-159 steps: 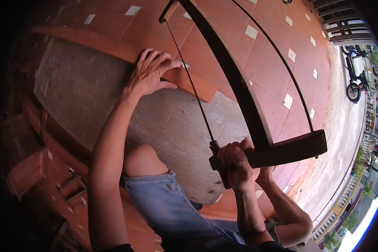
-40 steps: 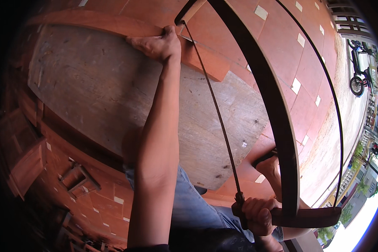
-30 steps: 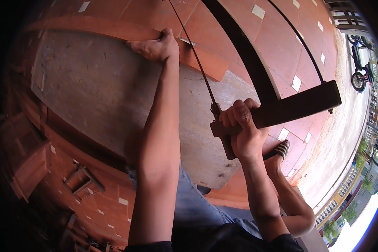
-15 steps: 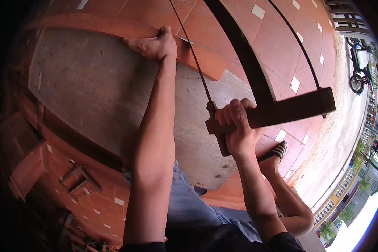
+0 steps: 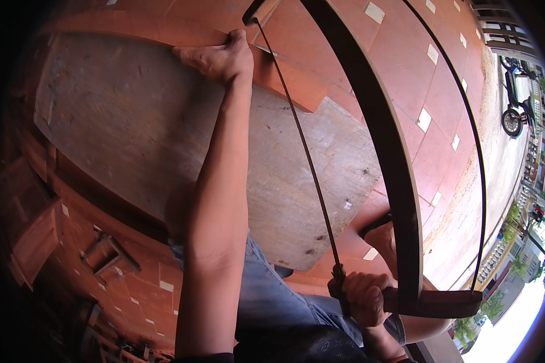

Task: The person uses a bow saw to cut a long wooden plank resting on a wooden board on the floor. They hold the plank with one hand and saw with the other, periodically adjusting the wood's position to continue cutting.

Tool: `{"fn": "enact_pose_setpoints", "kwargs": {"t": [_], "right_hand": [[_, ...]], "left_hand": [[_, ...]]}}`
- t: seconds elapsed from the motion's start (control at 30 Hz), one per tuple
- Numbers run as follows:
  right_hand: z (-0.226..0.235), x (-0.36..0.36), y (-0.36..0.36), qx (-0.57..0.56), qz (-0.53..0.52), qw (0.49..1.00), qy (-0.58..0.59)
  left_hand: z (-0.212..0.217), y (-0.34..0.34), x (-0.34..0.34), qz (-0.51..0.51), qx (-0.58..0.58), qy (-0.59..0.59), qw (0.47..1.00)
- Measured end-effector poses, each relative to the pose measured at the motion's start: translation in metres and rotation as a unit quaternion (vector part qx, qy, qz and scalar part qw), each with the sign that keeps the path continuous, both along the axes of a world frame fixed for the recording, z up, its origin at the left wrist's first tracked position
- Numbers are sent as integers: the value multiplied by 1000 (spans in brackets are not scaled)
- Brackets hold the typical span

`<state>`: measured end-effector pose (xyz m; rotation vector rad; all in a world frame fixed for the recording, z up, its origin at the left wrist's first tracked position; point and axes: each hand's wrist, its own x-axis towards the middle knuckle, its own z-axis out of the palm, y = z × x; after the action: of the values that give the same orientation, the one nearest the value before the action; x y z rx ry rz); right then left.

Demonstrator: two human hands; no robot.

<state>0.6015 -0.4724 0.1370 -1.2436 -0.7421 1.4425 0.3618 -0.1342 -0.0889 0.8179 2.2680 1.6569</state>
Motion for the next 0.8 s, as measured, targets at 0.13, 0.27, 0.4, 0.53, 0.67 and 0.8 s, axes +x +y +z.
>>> {"fn": "enact_pose_setpoints", "kwargs": {"t": [0.13,0.27,0.4,0.53,0.67,0.8], "right_hand": [[-96,-52,138,18,-24,1000,4],[-101,-61,185,4,-38,999,-30],[-74,-42,120,-2,6,1000,-11],[-3,2,2,4,14,999,-42],[-13,3,-7,3,1,1000,-6],[-100,-58,144,4,-27,1000,-10]], "left_hand": [[6,-1,4,-1,32,-40,999],[1,8,23,7,34,-56,998],[-6,5,-4,25,57,-15,998],[-3,4,0,16,54,-1,998],[-10,3,2,-4,5,13,1000],[-12,9,-1,10,67,-19,997]]}}
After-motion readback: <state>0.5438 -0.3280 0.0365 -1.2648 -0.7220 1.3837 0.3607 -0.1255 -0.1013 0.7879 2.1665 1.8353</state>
